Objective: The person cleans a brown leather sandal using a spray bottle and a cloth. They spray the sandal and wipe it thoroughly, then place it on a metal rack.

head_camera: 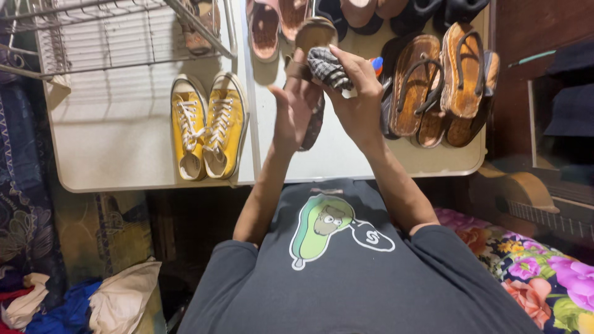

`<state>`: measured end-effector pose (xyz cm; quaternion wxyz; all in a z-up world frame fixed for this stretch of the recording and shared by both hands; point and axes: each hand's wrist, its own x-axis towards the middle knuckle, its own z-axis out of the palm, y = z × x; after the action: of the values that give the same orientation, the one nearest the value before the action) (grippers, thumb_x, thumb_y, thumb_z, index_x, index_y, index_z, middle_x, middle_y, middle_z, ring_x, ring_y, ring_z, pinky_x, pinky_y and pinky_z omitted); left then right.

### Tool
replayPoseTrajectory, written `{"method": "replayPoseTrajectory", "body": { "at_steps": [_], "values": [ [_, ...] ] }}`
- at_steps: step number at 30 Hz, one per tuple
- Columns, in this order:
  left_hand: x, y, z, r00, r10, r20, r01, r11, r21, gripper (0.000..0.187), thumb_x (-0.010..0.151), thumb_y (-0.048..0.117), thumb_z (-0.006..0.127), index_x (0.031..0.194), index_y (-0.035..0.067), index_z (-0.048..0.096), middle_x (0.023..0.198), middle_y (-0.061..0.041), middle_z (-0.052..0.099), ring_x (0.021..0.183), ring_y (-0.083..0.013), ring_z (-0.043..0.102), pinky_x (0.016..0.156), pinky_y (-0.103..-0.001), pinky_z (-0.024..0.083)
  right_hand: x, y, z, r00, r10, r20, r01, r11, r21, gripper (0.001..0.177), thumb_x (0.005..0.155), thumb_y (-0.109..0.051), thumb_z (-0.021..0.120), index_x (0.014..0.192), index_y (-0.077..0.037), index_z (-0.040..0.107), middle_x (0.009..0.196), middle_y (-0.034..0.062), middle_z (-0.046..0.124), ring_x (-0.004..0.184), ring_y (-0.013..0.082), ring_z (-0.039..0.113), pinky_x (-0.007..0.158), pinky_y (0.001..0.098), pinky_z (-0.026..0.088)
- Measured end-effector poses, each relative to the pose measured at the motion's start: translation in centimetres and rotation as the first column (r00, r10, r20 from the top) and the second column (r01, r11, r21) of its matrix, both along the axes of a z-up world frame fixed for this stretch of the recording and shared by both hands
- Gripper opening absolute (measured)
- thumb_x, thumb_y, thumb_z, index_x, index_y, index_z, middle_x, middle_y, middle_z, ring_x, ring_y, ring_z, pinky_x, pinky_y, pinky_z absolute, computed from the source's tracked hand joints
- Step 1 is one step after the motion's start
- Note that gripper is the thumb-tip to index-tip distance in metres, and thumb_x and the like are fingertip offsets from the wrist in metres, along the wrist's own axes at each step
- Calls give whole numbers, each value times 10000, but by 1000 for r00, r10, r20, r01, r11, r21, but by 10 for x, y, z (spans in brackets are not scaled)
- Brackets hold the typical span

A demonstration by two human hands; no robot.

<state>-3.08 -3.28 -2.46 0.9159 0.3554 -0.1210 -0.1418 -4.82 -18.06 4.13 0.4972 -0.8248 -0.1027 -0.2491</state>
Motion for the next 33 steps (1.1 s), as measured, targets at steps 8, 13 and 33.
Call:
{"method": "replayPoseTrajectory", "body": {
  "at_steps": [8, 13, 33],
  "values": [
    [0, 4, 19, 968, 20, 251, -97, 950, 298, 1241, 893, 868, 487, 1686, -19, 136, 1683, -189, 271, 1567, -270, 312, 1322, -402, 262, -5, -1, 10, 993, 119, 4, -119, 992, 53, 555, 900, -28, 916, 1344, -23, 584, 1326, 145, 679, 1211, 278, 702, 1022, 372, 601],
    [-6, 7, 39, 953, 88, 291, -185, 928, 324, 1298, 846, 888, 526, 1658, -41, 124, 1732, -164, 245, 1584, -245, 287, 1327, -392, 278, -8, -1, 18, 990, 135, 49, -131, 988, -79, 523, 865, -19, 911, 1303, -45, 626, 1289, 116, 704, 1127, 271, 686, 959, 366, 582],
    [-7, 43, 15, 994, -48, 99, 40, 996, 77, 1177, 884, 844, 504, 1616, -33, 222, 1635, -130, 386, 1507, -235, 420, 1271, -395, 375, -12, 49, 25, 995, 47, 86, -36, 990, -134, 557, 846, 1, 897, 1341, -71, 652, 1256, 133, 699, 1149, 305, 661, 1001, 405, 556]
  ]
}}
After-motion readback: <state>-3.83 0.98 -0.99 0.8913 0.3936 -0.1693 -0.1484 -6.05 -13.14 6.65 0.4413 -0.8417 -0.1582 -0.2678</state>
